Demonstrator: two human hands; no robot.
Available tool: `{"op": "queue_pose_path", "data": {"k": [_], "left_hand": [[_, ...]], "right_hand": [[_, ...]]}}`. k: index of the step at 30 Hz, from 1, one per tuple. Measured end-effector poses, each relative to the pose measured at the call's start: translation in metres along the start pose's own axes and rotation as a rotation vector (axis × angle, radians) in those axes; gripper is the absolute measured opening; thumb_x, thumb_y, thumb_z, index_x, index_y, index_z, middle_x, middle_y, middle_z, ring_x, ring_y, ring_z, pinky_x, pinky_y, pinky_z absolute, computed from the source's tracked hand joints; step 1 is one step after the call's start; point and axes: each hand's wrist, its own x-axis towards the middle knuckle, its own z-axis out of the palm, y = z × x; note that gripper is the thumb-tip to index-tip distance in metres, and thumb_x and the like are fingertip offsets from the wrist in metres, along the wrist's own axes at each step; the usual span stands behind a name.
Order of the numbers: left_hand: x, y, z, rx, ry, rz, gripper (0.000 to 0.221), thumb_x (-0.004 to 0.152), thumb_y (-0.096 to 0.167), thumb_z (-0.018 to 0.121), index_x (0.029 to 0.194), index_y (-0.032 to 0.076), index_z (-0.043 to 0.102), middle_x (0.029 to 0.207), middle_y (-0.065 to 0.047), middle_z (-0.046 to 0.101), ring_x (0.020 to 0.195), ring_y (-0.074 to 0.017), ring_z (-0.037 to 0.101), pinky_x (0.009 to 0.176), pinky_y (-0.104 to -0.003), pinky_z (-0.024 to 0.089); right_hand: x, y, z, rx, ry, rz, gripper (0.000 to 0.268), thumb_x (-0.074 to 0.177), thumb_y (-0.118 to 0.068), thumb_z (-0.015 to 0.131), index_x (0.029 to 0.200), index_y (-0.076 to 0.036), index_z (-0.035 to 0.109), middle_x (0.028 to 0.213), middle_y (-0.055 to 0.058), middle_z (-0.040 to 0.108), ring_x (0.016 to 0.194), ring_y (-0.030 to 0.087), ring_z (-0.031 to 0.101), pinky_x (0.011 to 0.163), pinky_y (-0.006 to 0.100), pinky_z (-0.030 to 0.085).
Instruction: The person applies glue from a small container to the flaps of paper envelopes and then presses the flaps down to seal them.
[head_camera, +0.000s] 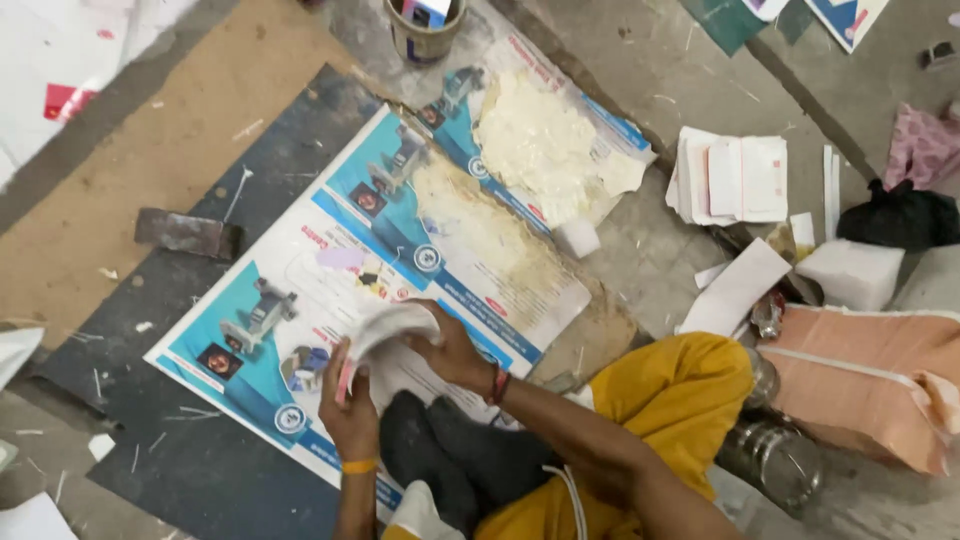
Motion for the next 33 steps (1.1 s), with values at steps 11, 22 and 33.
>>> {"op": "queue_pose_path", "data": {"k": [11, 22, 33], "left_hand": [[-0.013, -0.020, 0.015, -0.148, 0.005, -0.218, 0.025, 0.090, 0.003, 0.075, 0.113, -0.002, 0.068, 0.107, -0.011, 0.070, 0.098, -0.0162, 0.064, 0.089, -0.028, 0.053], [0.016, -0.038, -0.031, -1.001, 0.094, -0.901, 0.055, 0.096, 0.035, 0.051, 0.138, -0.001, 0.052, 0.125, -0.012, 0.069, 0.111, -0.0234, 0.069, 0.097, -0.039, 0.055], [0.018, 0.010, -0.036, -0.113, -0.285, -0.340, 0.037, 0.098, 0.006, 0.063, 0.133, -0.005, 0.060, 0.133, -0.016, 0.066, 0.093, -0.0203, 0.063, 0.080, -0.032, 0.050]], "right_hand": [[0.014, 0.039, -0.006, 0.318, -0.013, -0.059, 0.042, 0.098, 0.000, 0.056, 0.139, -0.005, 0.054, 0.123, 0.012, 0.067, 0.119, 0.019, 0.064, 0.103, 0.035, 0.052], [0.025, -0.029, -0.036, -0.662, -0.179, -0.983, 0.025, 0.089, -0.010, 0.079, 0.105, -0.011, 0.060, 0.135, 0.008, 0.068, 0.108, 0.026, 0.059, 0.094, 0.040, 0.045], [0.011, -0.030, -0.037, 0.016, -0.243, -0.154, 0.074, 0.093, -0.014, 0.075, 0.153, -0.001, 0.032, 0.144, 0.023, 0.049, 0.125, 0.039, 0.055, 0.104, 0.048, 0.046]]}}
